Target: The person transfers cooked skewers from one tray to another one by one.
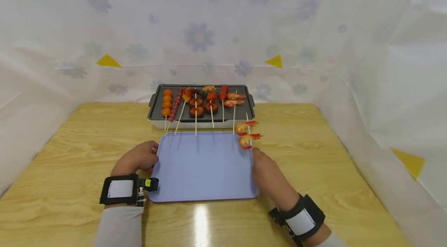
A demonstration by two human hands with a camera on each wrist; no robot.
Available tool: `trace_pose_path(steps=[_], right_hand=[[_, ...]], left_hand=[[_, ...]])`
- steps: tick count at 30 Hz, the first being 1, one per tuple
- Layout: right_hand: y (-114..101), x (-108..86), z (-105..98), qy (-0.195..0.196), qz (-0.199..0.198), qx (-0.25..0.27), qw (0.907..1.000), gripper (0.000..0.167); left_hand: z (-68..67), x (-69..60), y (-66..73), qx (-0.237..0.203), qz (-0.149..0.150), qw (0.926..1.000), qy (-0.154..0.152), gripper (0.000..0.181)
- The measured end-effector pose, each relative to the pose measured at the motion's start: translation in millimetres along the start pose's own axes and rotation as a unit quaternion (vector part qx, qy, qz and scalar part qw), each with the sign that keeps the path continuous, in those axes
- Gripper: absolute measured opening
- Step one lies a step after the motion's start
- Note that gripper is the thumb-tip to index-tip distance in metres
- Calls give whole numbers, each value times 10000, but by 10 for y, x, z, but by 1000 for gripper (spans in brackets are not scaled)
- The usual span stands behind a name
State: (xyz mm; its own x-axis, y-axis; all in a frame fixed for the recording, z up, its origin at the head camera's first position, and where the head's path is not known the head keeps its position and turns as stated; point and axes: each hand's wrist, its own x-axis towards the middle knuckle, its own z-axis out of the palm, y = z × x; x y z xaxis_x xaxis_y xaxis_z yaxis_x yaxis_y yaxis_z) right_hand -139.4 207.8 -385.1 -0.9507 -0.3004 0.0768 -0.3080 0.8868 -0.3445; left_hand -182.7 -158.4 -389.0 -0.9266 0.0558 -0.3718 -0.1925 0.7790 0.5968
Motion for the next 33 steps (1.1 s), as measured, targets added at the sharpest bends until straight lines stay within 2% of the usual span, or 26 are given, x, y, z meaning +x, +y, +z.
trace_pose_path(steps=[5, 10, 21, 26, 33], right_hand=[[-38, -50, 23, -299, 118, 94, 9994, 42], [-69, -78, 52, -359, -16, -29, 9994, 40], [-80, -30, 118, -557, 29, 76, 9984, 19], [-76, -10, 138, -656, 94, 161, 9977, 15], [-84, 4, 141, -681, 166, -15, 9975, 5]], left_hand=[[-4, 8, 1, 46, -32, 10000, -13, 52], [-6, 13, -2, 131, -32, 9999, -38, 53], [-12, 20, 1, 139, -51, 9999, -57, 54], [-5, 18, -2, 107, -54, 9999, -69, 54], [-17, 12, 6, 46, -32, 10000, -76, 54]])
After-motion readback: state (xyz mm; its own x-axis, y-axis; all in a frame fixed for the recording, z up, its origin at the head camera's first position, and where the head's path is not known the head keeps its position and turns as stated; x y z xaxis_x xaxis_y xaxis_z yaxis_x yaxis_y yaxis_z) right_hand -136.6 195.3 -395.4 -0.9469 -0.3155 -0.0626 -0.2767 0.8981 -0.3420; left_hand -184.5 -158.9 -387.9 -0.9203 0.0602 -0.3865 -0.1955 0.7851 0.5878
